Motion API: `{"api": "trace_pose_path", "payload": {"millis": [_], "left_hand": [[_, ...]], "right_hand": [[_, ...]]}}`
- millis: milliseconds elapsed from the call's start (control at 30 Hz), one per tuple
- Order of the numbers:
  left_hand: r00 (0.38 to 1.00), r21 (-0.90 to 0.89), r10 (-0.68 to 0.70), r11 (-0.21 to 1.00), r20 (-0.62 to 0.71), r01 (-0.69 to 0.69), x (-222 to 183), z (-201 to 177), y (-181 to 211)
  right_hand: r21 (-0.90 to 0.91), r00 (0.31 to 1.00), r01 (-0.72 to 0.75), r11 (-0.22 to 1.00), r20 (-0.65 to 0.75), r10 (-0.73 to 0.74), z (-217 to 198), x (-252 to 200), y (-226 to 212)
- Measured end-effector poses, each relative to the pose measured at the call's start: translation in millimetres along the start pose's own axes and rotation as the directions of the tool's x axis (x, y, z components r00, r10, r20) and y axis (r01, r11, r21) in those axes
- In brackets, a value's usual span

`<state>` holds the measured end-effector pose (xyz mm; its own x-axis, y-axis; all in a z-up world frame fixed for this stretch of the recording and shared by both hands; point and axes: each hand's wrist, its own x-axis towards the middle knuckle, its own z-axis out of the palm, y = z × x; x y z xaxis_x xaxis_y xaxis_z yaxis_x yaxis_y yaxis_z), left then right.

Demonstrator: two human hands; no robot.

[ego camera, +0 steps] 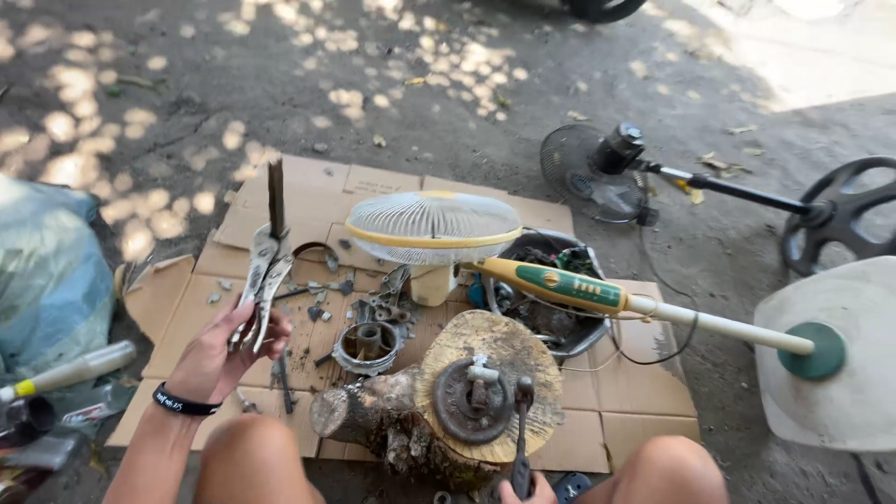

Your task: Repairing or disassembling a fan motor assembly using a hammer and pliers on a wooden block

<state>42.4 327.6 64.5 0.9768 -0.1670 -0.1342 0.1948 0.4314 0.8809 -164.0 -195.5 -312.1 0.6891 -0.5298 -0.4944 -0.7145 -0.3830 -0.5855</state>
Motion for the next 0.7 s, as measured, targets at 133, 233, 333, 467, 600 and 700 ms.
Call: {"api": "trace_pose_path", "payload": {"millis": [133,233,333,467,600,700], "left_hand": [[0.988,0.023,-0.059,0.998,0.145,0.056,8,86,-4],[0.988,-0.007,-0.097,0.995,0.122,0.098,5,137,-53],[0.968,0.254,-0.232,0.934,-0.098,0.25,-15,162,-104],[0.886,0.37,-0.461,0.814,-0.058,0.448,-52,185,-128],[0.844,0.222,-0.519,0.846,0.132,0.485,-51,175,-172],[0.834,0.366,-0.551,0.784,0.036,0.502,-54,190,-170]], "right_hand": [[-0.167,0.973,-0.182,0.969,-0.174,0.152,-81,-130,-209],[-0.027,0.962,-0.083,0.996,-0.263,0.073,-75,-122,-217],[-0.109,0.962,-0.086,0.99,-0.268,0.054,-66,-104,-202],[-0.209,0.978,-0.007,0.978,-0.206,-0.037,-56,-101,-182],[-0.208,0.993,-0.113,0.972,-0.04,0.107,-42,-94,-181],[-0.199,0.996,-0.082,0.976,-0.047,0.074,-47,-100,-184]]}}
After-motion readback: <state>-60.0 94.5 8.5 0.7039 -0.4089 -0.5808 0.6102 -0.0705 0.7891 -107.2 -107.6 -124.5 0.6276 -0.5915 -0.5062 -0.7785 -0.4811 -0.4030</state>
